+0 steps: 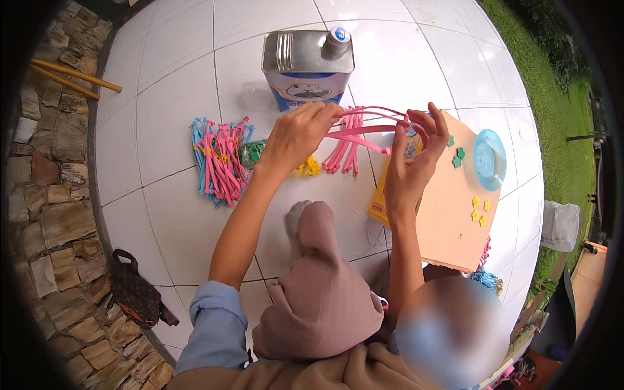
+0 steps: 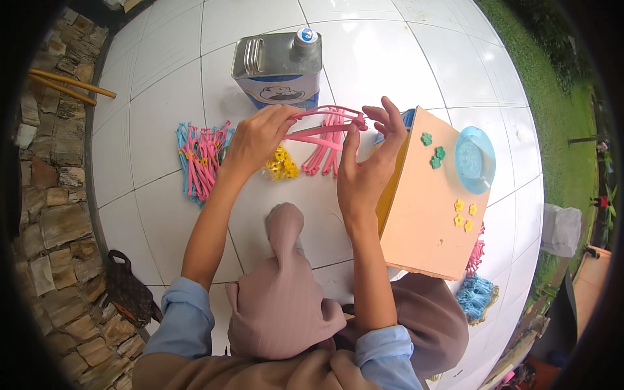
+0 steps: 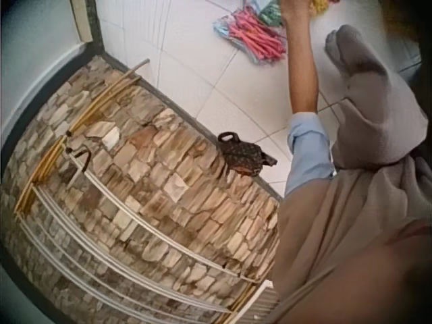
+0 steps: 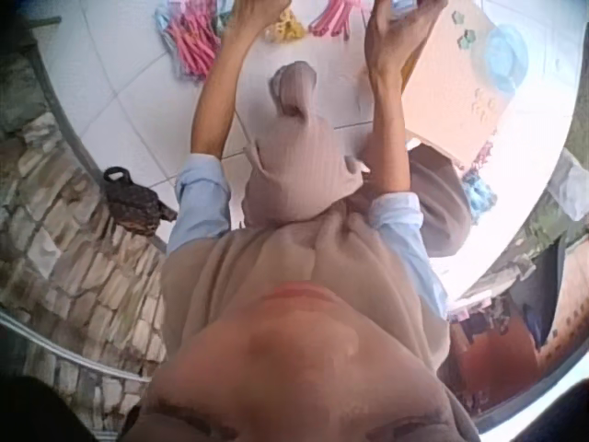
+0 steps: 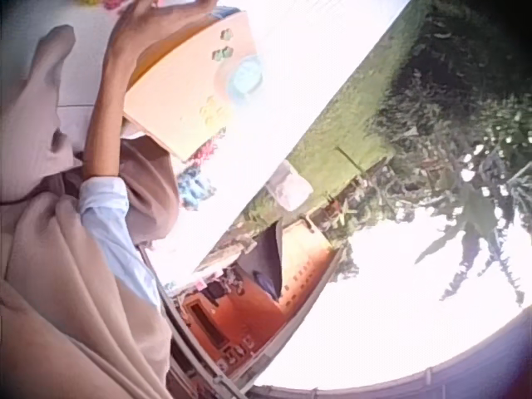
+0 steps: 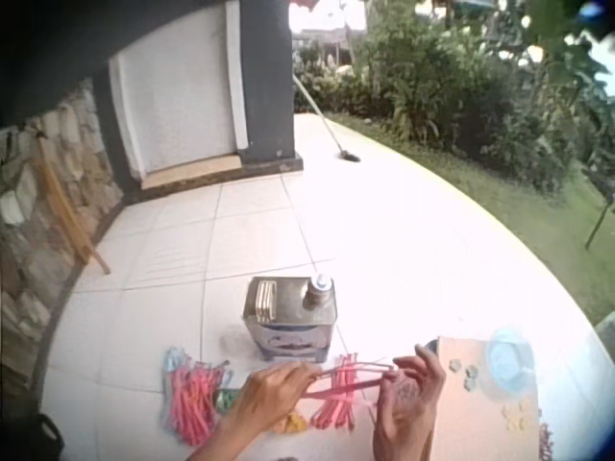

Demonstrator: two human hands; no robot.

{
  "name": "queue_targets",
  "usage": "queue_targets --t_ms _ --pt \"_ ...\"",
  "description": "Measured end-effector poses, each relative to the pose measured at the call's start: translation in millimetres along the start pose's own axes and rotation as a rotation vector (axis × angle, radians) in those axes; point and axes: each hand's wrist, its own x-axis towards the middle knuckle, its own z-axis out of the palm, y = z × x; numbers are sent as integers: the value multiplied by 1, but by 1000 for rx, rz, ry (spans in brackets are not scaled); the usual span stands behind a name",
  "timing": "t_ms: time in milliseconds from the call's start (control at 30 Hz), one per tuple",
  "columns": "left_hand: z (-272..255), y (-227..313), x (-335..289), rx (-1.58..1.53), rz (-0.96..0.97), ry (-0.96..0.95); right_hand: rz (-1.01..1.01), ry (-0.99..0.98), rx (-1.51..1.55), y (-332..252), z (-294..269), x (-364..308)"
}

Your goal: The person applies adhesive to small green components and attaches them to pink straps, then retrieves a large metal container and opens it.

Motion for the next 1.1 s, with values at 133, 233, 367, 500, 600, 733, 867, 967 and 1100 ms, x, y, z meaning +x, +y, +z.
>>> queue_targets --t_ms 133,233,367,500,600,733,867,967,1100 --pt "-46 44 26 -242 -119 249 -25 41 247 -46 -44 49" --pt "-86 90 41 -542 -235 110 74 -243 461 -74 -73 81" --pt "-107 136 53 -437 1 75 162 -426 759 -120 -116 91" --pt "-109 169 52 -441 142 -75 86 -372 617 -126 -170 81" --pt "-104 192 53 -470 248 -117 -9 -288 496 -126 -195 62" --pt "-102 224 53 -520 187 3 -40 -123 577 -108 -218 39" --pt "-89 230 51 -373 196 153 52 -49 642 -90 -229 31" --pt "-83 222 51 -617 -48 262 63 54 675 -74 -233 37" --pt "-74 210 48 -1044 -178 29 210 53 785 -75 -223 36"
